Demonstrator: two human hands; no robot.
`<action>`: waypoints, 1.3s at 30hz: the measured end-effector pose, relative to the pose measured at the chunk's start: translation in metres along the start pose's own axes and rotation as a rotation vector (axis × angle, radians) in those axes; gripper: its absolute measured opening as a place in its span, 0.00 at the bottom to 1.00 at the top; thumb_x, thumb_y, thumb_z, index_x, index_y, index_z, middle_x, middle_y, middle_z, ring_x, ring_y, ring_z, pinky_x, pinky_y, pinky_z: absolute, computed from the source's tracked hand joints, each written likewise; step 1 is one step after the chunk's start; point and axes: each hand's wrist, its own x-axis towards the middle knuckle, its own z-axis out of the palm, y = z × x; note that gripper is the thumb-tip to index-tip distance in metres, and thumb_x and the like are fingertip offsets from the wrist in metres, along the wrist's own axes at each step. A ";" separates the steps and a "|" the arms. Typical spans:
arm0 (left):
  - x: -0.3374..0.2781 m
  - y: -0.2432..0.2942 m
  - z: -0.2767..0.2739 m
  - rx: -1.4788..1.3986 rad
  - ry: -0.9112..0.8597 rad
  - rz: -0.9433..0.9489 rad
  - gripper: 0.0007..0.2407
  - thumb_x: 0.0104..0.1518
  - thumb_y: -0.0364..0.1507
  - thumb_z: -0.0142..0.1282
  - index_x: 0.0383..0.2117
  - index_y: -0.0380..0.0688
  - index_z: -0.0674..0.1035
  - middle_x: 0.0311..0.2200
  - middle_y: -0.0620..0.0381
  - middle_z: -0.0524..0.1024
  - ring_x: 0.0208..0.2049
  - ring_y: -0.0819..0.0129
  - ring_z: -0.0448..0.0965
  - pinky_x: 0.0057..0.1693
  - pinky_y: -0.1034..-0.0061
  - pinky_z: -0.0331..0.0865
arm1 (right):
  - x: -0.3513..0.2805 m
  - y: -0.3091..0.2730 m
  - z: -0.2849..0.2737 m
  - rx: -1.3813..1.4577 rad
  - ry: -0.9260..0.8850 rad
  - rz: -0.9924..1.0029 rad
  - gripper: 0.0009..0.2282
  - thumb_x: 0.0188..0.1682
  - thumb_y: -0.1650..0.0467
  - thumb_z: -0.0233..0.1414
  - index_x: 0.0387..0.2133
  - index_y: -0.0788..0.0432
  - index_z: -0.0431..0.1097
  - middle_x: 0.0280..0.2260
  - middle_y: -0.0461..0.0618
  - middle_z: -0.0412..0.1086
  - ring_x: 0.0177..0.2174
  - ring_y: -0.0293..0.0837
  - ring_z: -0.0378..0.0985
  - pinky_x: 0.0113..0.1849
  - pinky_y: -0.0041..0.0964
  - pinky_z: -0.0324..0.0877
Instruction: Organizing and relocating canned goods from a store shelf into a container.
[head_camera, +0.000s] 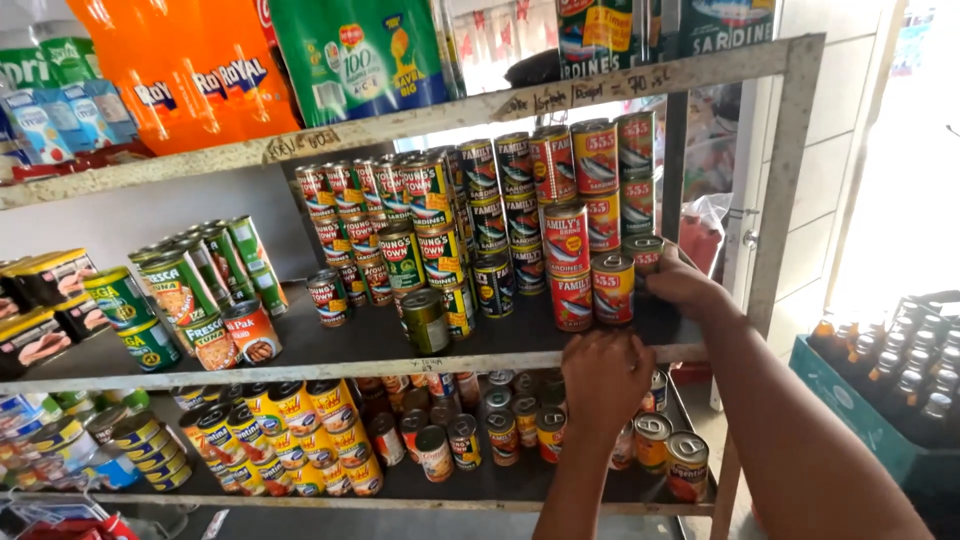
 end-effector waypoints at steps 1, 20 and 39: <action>0.002 0.000 0.000 0.001 0.004 0.005 0.09 0.57 0.30 0.55 0.20 0.42 0.79 0.21 0.51 0.77 0.27 0.55 0.79 0.41 0.59 0.70 | 0.004 0.003 0.000 0.000 0.002 -0.006 0.34 0.35 0.81 0.54 0.61 0.64 0.55 0.52 0.52 0.67 0.50 0.43 0.72 0.47 0.36 0.71; -0.006 -0.007 -0.013 -0.072 -0.005 0.072 0.08 0.59 0.30 0.52 0.29 0.41 0.83 0.28 0.52 0.81 0.35 0.57 0.81 0.47 0.60 0.70 | -0.049 -0.050 0.016 -0.440 0.512 -0.474 0.34 0.41 0.76 0.61 0.62 0.67 0.53 0.57 0.68 0.60 0.57 0.64 0.62 0.57 0.52 0.61; -0.065 -0.201 -0.179 0.187 0.061 0.006 0.15 0.62 0.31 0.52 0.50 0.35 0.73 0.50 0.40 0.71 0.55 0.38 0.66 0.65 0.48 0.57 | -0.123 -0.140 0.256 -0.355 0.165 -0.686 0.15 0.38 0.82 0.48 0.39 0.61 0.68 0.35 0.54 0.67 0.38 0.55 0.73 0.40 0.47 0.70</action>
